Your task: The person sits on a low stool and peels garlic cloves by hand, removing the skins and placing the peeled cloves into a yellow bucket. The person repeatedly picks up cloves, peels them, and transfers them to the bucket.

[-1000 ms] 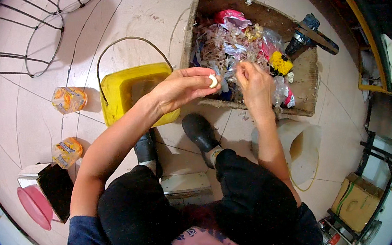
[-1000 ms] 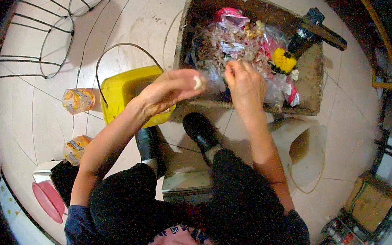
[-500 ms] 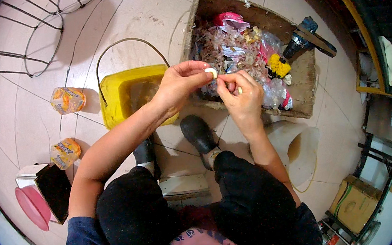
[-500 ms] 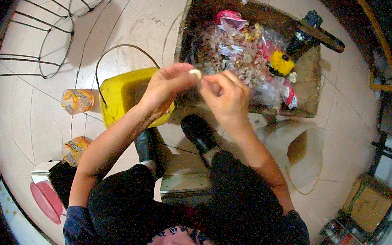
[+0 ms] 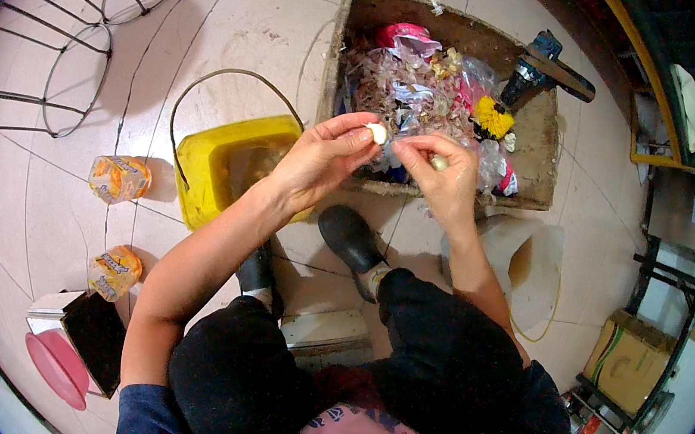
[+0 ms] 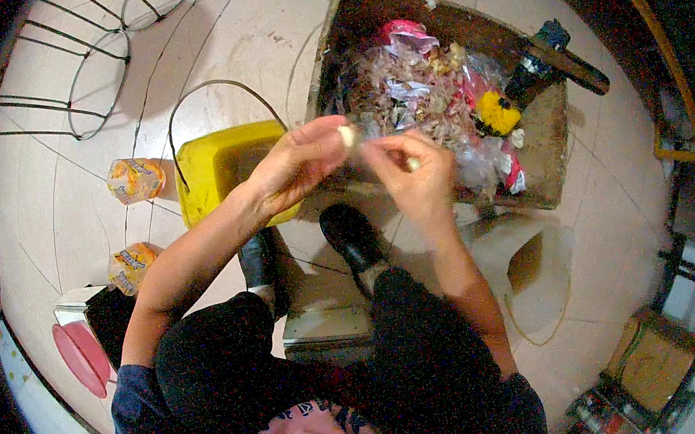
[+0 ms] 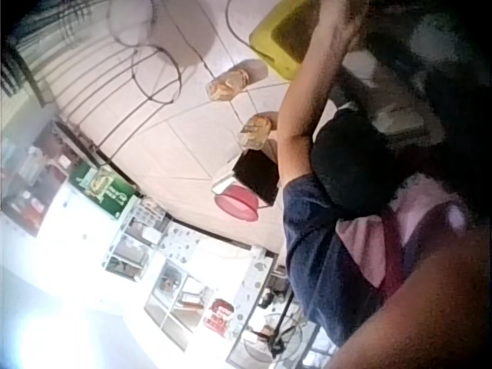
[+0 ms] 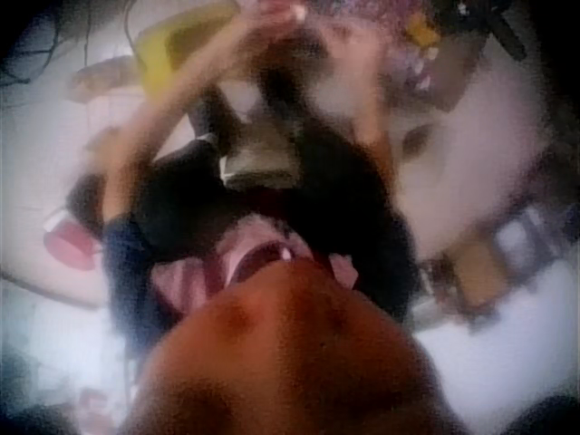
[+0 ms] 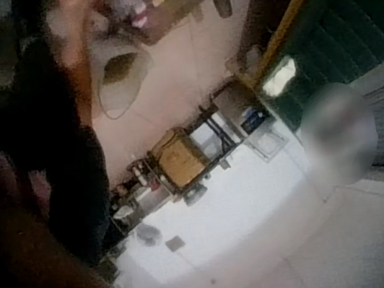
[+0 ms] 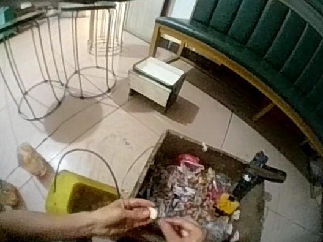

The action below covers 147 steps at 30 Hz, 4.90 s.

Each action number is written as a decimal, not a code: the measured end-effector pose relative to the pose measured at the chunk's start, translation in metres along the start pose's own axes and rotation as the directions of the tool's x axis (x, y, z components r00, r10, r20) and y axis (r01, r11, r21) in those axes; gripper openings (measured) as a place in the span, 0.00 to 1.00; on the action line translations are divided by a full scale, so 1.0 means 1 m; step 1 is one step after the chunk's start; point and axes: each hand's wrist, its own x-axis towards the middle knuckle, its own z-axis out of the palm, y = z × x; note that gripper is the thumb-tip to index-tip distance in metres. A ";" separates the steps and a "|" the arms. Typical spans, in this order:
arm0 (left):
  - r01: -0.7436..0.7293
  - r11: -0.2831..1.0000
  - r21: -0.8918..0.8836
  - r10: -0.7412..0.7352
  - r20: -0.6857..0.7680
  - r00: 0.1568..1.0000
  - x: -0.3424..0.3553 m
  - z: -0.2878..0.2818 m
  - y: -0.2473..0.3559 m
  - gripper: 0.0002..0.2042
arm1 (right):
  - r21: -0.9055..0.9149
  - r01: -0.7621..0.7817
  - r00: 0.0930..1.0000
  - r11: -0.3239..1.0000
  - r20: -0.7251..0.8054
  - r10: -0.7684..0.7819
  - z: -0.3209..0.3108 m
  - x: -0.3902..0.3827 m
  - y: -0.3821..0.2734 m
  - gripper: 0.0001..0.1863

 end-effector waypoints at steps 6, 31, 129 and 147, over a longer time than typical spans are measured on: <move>-0.163 0.956 0.245 0.175 -0.028 0.984 0.002 0.004 -0.006 0.14 | 0.127 -0.070 0.997 0.989 -0.025 0.073 0.013 -0.001 0.002 0.05; -0.070 0.954 0.291 0.092 -0.062 0.994 -0.003 0.006 0.003 0.17 | -0.325 0.252 0.963 0.912 -0.014 -0.271 0.003 0.002 -0.008 0.05; -0.089 0.684 0.724 0.168 -0.038 0.985 0.021 0.028 0.005 0.03 | -0.090 0.053 0.990 0.995 0.133 -0.041 0.004 0.006 0.013 0.10; -0.014 0.779 0.627 0.034 -0.021 0.999 0.024 0.019 0.013 0.12 | -0.299 0.298 0.955 0.907 0.086 -0.285 0.000 0.009 0.009 0.07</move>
